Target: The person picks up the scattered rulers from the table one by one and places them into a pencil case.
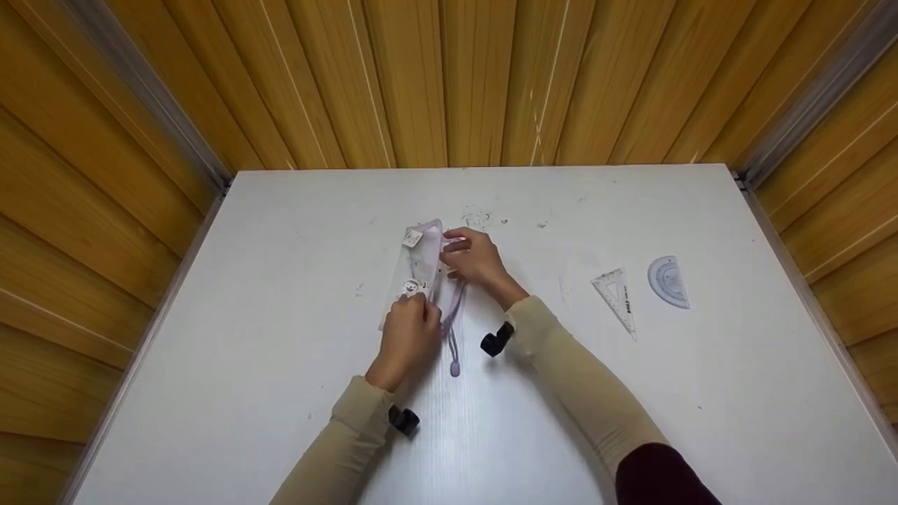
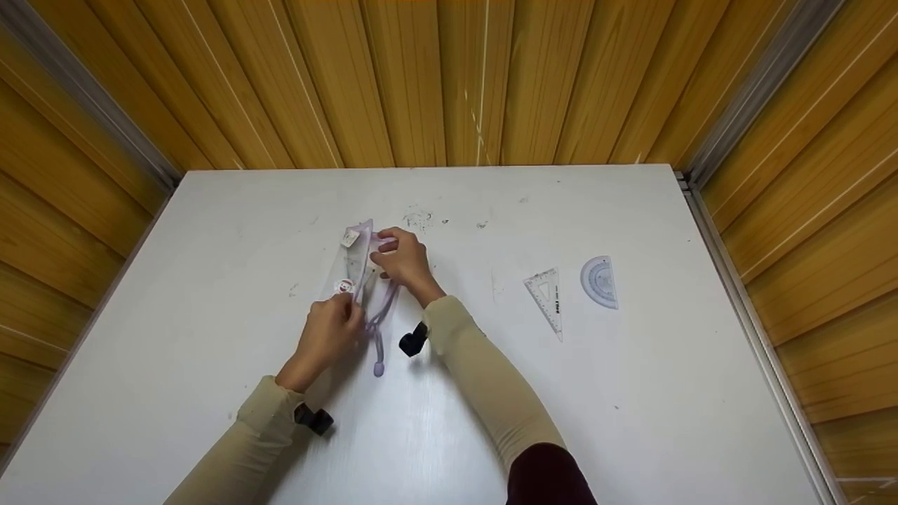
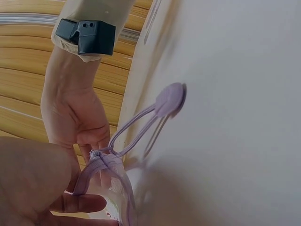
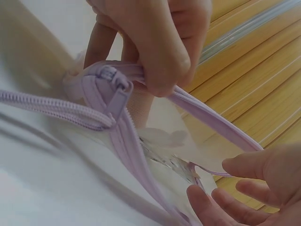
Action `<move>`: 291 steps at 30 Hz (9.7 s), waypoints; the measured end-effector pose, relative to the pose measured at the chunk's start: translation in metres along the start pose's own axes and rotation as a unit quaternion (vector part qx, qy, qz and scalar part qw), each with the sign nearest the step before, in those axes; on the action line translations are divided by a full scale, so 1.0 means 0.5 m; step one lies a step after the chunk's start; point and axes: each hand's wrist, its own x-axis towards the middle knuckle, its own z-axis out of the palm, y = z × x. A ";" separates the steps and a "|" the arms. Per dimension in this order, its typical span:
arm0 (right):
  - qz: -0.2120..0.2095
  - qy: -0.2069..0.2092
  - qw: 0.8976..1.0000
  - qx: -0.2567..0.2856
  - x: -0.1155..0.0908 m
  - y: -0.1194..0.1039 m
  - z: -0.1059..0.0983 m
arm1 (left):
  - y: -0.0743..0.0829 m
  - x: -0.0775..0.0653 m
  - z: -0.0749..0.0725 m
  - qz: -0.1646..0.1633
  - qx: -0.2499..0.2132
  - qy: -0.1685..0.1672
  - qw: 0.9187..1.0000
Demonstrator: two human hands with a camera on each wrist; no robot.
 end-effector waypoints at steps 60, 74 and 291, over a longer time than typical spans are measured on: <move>0.002 0.028 0.999 -0.022 -0.062 0.003 -0.220 | 0.007 -0.005 0.006 0.027 0.012 0.038 0.999; 0.013 0.050 0.997 -0.050 -0.098 0.028 -0.284 | 0.010 -0.002 0.005 0.019 0.004 0.022 1.000; 0.066 0.114 0.989 -0.073 -0.146 0.057 -0.403 | 0.013 -0.010 0.006 0.024 0.012 0.021 0.999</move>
